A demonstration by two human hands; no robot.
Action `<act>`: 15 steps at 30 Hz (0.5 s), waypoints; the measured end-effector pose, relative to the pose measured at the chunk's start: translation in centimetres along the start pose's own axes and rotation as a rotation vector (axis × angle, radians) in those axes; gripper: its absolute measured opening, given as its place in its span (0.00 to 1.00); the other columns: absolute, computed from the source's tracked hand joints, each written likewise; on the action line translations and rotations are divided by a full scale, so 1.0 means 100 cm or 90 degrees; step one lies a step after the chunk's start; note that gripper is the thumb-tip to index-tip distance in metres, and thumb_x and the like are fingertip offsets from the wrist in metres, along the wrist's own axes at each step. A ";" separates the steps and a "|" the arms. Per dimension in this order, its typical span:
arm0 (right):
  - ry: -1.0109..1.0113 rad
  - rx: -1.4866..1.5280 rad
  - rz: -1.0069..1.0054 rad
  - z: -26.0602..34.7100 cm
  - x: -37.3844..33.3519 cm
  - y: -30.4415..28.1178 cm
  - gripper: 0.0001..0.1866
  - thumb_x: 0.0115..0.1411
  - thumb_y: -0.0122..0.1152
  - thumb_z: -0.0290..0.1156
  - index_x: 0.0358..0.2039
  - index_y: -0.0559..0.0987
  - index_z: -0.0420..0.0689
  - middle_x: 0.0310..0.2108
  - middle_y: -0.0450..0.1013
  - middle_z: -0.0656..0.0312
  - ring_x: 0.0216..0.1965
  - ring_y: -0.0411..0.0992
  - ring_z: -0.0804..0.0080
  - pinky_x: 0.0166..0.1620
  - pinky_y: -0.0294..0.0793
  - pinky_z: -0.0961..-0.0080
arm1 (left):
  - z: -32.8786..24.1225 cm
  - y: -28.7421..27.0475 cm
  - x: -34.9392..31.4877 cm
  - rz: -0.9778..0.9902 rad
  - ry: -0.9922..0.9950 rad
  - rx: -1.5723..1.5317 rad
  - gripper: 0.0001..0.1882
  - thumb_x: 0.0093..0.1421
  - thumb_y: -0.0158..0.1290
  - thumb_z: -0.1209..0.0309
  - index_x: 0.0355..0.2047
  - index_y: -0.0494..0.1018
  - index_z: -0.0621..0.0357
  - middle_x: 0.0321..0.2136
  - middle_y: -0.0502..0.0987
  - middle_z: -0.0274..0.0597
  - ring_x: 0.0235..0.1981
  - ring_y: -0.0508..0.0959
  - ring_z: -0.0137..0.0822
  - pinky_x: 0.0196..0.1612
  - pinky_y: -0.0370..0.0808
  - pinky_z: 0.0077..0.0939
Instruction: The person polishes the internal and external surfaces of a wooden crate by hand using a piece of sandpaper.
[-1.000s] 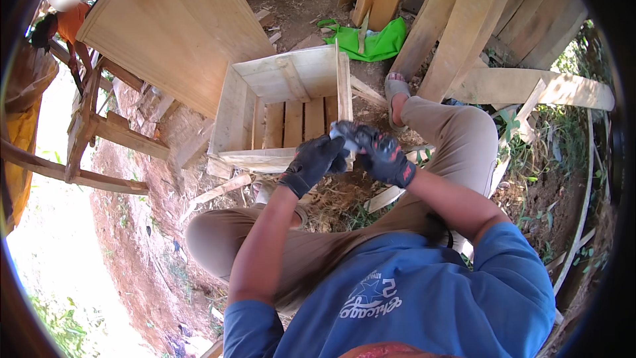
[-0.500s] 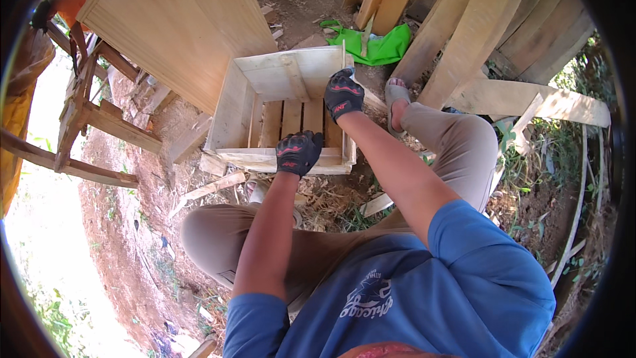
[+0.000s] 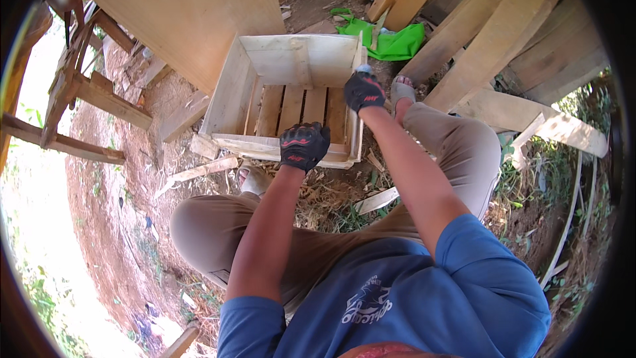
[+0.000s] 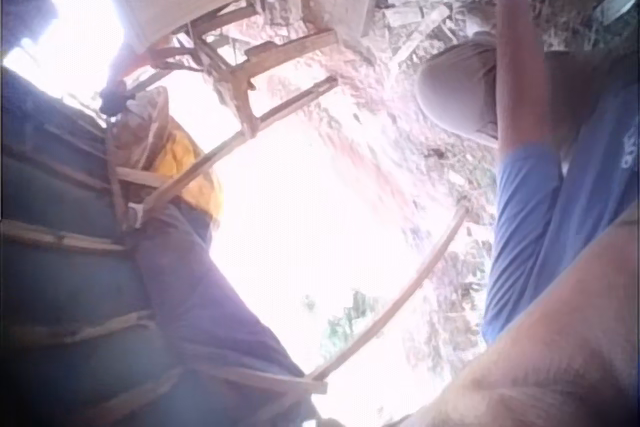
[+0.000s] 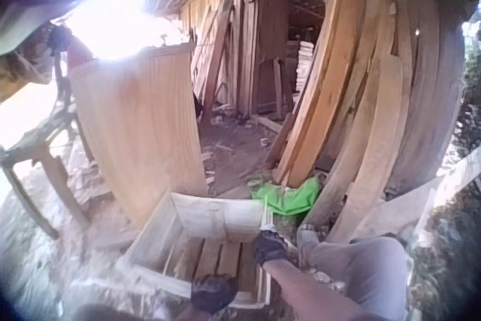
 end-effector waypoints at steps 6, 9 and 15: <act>-0.246 -0.268 0.135 0.008 0.076 0.024 0.22 0.68 0.48 0.38 0.52 0.85 0.43 0.52 0.82 0.48 0.56 0.80 0.48 0.57 0.79 0.53 | 0.009 0.005 -0.003 -0.013 -0.024 -0.028 0.17 0.67 0.51 0.58 0.31 0.84 0.51 0.32 0.86 0.49 0.36 0.86 0.52 0.44 0.81 0.52; -0.098 -0.125 0.105 -0.003 0.118 0.015 0.23 0.68 0.46 0.39 0.51 0.86 0.43 0.58 0.79 0.47 0.59 0.79 0.47 0.60 0.78 0.51 | 0.005 0.000 -0.003 -0.060 -0.014 -0.028 0.13 0.66 0.53 0.59 0.31 0.82 0.50 0.31 0.86 0.47 0.34 0.85 0.51 0.42 0.81 0.50; -0.017 -0.058 0.044 -0.022 0.184 0.020 0.28 0.73 0.40 0.48 0.56 0.84 0.46 0.62 0.77 0.51 0.62 0.75 0.43 0.65 0.73 0.50 | 0.003 0.000 0.000 -0.097 0.001 -0.041 0.11 0.65 0.55 0.60 0.31 0.80 0.50 0.30 0.85 0.46 0.33 0.85 0.50 0.40 0.81 0.49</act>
Point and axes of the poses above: each hand's wrist, its own x-axis towards the middle knuckle, its own y-axis out of the palm, z = x × y, the point moved 5 cm from there along x, towards the middle knuckle
